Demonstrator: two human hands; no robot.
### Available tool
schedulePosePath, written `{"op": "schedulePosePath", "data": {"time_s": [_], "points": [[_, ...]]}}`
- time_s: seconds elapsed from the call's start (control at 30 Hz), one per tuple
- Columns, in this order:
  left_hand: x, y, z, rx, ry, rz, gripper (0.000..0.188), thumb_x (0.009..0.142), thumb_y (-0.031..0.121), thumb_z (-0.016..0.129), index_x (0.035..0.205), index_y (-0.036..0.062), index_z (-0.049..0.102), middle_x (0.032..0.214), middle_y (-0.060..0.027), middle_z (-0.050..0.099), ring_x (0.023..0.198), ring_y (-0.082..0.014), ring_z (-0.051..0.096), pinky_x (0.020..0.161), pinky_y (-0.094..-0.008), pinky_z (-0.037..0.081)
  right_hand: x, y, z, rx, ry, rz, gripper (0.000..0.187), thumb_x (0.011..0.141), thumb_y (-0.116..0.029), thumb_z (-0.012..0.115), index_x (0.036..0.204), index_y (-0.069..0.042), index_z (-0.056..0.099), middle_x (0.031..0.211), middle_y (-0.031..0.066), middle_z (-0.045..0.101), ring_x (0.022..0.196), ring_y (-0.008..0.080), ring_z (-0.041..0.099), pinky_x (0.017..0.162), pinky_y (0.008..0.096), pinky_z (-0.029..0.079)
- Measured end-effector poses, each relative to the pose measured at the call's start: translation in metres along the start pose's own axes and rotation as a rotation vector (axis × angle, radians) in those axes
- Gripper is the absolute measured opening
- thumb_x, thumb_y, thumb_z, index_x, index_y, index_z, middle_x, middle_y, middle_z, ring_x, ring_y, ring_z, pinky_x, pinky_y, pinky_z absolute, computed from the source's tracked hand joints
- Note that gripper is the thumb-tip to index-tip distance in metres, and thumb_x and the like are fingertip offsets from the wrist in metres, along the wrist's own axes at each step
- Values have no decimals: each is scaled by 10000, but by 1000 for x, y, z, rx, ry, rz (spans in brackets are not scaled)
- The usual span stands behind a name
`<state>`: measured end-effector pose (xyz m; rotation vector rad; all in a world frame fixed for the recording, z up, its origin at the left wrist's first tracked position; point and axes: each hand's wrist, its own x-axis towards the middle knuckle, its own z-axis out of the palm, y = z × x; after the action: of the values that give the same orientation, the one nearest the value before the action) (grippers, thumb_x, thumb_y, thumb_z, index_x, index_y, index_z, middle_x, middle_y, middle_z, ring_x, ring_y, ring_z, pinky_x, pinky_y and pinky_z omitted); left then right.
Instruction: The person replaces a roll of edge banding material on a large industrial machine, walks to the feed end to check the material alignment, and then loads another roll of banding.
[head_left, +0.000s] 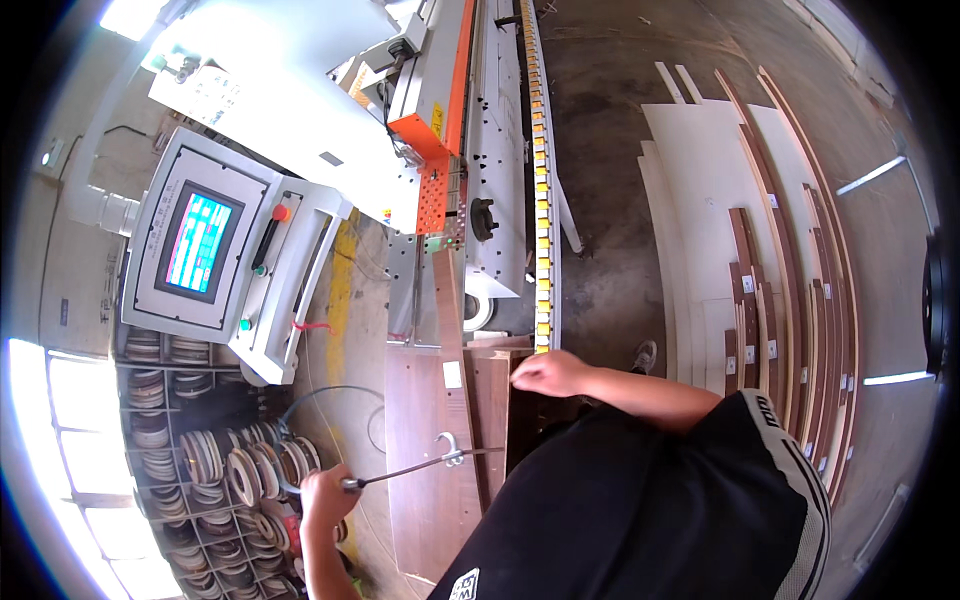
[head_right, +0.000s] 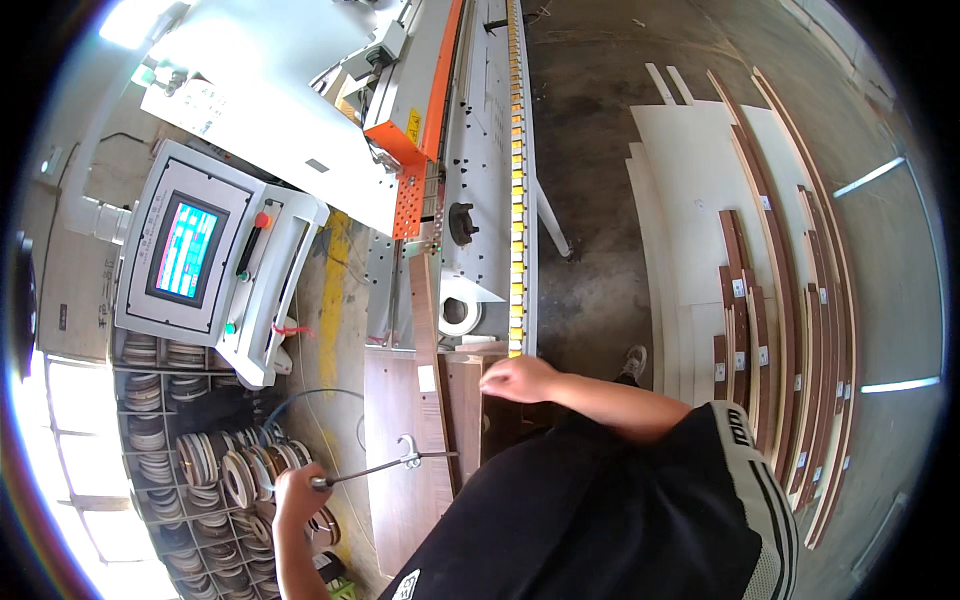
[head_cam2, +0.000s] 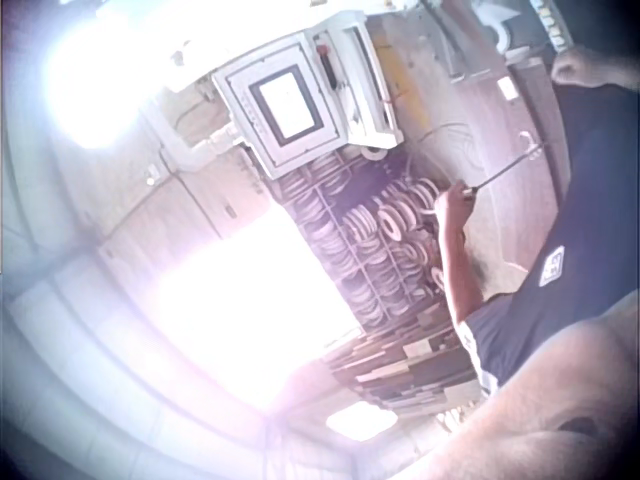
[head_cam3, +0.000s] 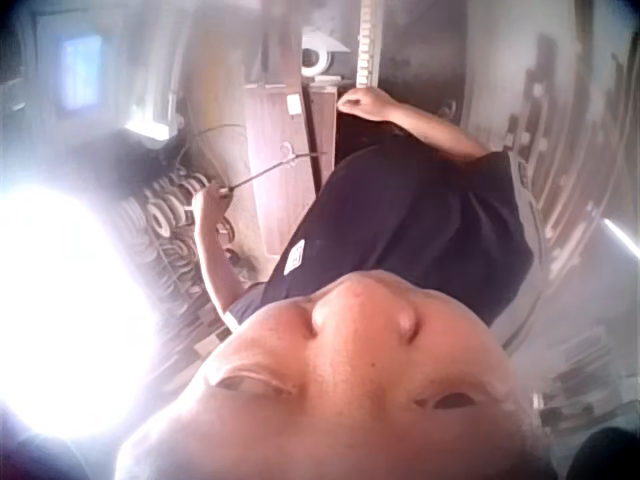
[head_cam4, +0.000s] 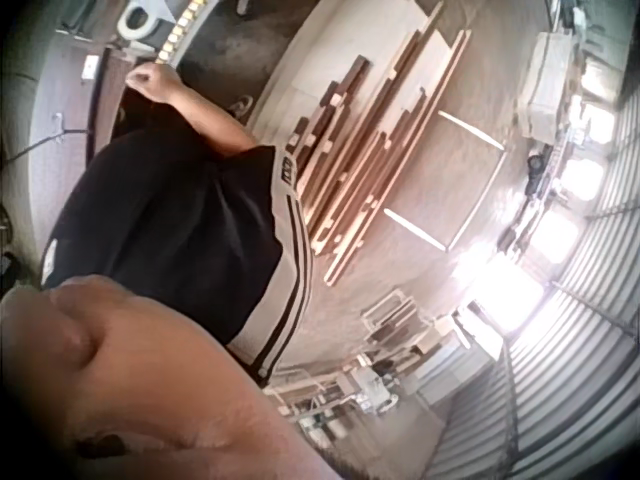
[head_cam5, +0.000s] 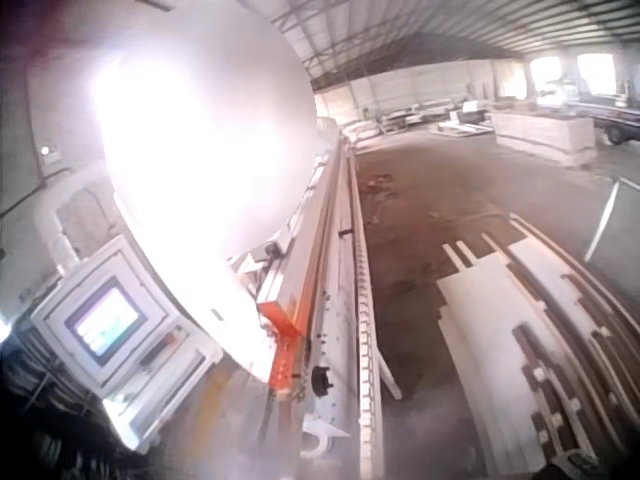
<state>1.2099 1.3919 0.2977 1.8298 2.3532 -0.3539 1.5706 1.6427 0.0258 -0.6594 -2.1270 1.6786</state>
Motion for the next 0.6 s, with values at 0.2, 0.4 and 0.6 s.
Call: {"op": "schedulePosePath", "data": {"time_s": [0.2,0.4,0.6], "points": [[69,54,35,90,-116,39,132,770,230,723,860,147,675,715,-145,677,745,-377,681,702,-507,513,-119,53,-49,298,102,405,311,1038,-302,583,1137,-49,736,991,18,739,853,89,675,738,253,540],[108,97,57,132,-240,150,154,844,253,676,937,137,634,721,-135,692,728,-363,692,680,-485,528,-176,58,-49,568,253,636,343,1048,-323,551,1113,-30,717,1013,36,730,846,124,694,681,283,557],[111,127,60,76,-319,177,173,883,251,635,1009,133,630,796,-140,717,776,-359,708,707,-486,534,-196,66,-78,649,489,685,382,1046,-371,548,991,-33,718,808,41,690,573,101,583,534,260,453]]}}
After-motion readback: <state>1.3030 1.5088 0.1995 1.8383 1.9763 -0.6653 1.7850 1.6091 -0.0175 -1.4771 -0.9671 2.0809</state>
